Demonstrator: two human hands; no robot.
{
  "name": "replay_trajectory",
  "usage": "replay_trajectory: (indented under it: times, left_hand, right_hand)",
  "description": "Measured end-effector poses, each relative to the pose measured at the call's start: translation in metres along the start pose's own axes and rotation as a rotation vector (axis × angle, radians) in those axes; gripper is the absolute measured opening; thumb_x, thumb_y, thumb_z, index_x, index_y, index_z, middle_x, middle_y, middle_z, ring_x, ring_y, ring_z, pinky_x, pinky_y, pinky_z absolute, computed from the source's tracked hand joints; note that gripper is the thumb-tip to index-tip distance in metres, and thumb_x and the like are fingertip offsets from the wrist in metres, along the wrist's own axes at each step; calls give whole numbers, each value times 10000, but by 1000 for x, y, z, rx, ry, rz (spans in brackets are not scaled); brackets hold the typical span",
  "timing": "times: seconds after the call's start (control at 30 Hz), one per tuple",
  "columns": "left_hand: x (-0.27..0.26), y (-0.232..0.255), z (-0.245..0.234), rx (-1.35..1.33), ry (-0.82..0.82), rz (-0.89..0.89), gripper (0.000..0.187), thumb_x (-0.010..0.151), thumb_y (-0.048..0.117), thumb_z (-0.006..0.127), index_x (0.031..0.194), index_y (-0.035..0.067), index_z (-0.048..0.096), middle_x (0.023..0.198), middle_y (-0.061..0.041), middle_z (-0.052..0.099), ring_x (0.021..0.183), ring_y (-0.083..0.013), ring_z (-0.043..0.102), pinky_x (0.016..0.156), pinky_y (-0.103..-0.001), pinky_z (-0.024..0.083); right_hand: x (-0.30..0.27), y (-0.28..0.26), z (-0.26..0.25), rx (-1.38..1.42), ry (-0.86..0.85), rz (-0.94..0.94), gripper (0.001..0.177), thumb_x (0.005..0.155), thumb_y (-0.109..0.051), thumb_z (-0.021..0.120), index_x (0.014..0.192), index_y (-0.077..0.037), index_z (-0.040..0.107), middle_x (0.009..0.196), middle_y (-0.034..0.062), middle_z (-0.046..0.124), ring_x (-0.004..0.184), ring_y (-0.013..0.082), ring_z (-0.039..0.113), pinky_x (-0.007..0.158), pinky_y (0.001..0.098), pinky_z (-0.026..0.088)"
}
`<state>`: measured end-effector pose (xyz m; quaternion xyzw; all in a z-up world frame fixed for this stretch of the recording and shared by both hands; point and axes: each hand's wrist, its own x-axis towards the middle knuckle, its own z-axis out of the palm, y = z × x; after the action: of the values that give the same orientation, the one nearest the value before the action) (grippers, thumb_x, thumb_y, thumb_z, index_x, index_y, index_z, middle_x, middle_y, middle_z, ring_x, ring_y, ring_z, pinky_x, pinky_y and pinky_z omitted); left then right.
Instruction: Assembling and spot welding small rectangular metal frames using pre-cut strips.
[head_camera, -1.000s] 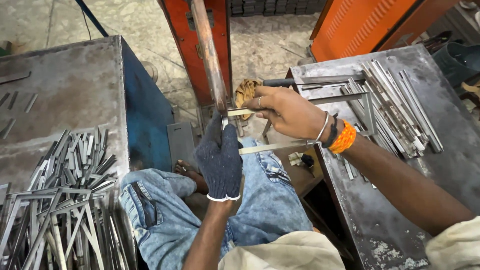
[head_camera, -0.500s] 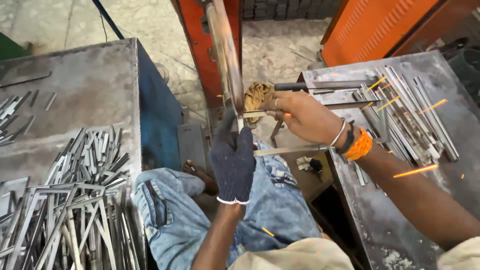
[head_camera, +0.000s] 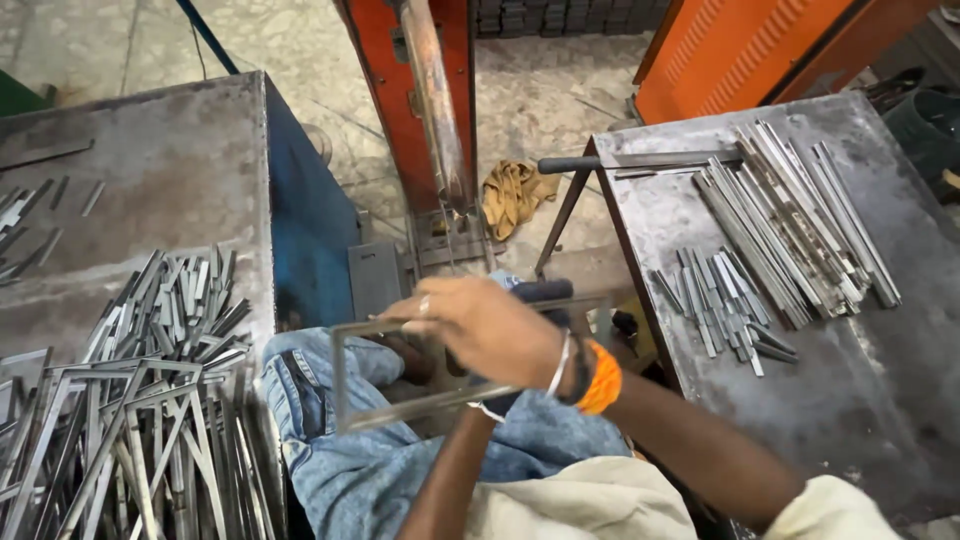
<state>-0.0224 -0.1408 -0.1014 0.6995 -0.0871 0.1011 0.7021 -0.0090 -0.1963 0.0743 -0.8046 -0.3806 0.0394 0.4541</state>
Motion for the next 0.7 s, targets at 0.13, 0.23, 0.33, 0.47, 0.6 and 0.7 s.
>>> replay_trajectory:
  times: [0.13, 0.23, 0.33, 0.47, 0.6, 0.7]
  left_hand:
    - [14, 53, -25, -163, 18, -78, 275, 1007, 173, 601, 1200, -16, 649, 1025, -94, 686, 931, -174, 644, 829, -333, 531]
    - [23, 73, -50, -282, 39, -131, 266, 1004, 156, 617, 1183, -29, 685, 1004, -93, 714, 907, -178, 664, 828, -337, 551]
    - [29, 76, -73, -357, 73, -161, 261, 1002, 145, 628, 1171, -36, 709, 990, -92, 732, 890, -181, 677, 828, -340, 565]
    - [31, 79, -78, -316, 74, -81, 263, 1007, 137, 621, 1183, -42, 700, 1040, -97, 726, 956, -188, 671, 893, -351, 538]
    - [42, 126, -63, -483, 187, -165, 281, 971, 250, 590, 1136, 47, 692, 1016, -67, 711, 956, -184, 665, 920, -352, 519]
    - [44, 138, -58, -550, 171, -151, 260, 981, 263, 583, 1109, 55, 673, 994, -60, 687, 938, -180, 644, 907, -349, 505]
  right_hand:
    - [-10, -21, -16, -269, 223, -83, 236, 965, -177, 691, 1185, -107, 740, 944, 91, 691, 851, 267, 651, 778, 415, 505]
    - [-34, -15, -37, -501, 612, 5, 190, 1007, -168, 704, 1190, -130, 736, 1082, 89, 712, 969, 268, 692, 846, 388, 529]
    - [-51, 0, -44, -381, 630, 162, 317, 931, -150, 753, 1223, -47, 690, 1076, 127, 700, 978, 235, 677, 836, 314, 528]
    - [-58, 19, -29, 449, 507, 440, 409, 932, -110, 716, 1326, -40, 632, 868, 1, 689, 781, 20, 577, 687, 200, 455]
    - [-54, 12, -23, 389, 550, 431, 450, 890, -65, 693, 1330, -27, 609, 806, -23, 721, 711, -3, 544, 643, 183, 419]
    - [-53, 11, -13, 326, 583, 498, 442, 873, -38, 687, 1310, -26, 623, 771, -21, 702, 664, 5, 523, 602, 182, 410]
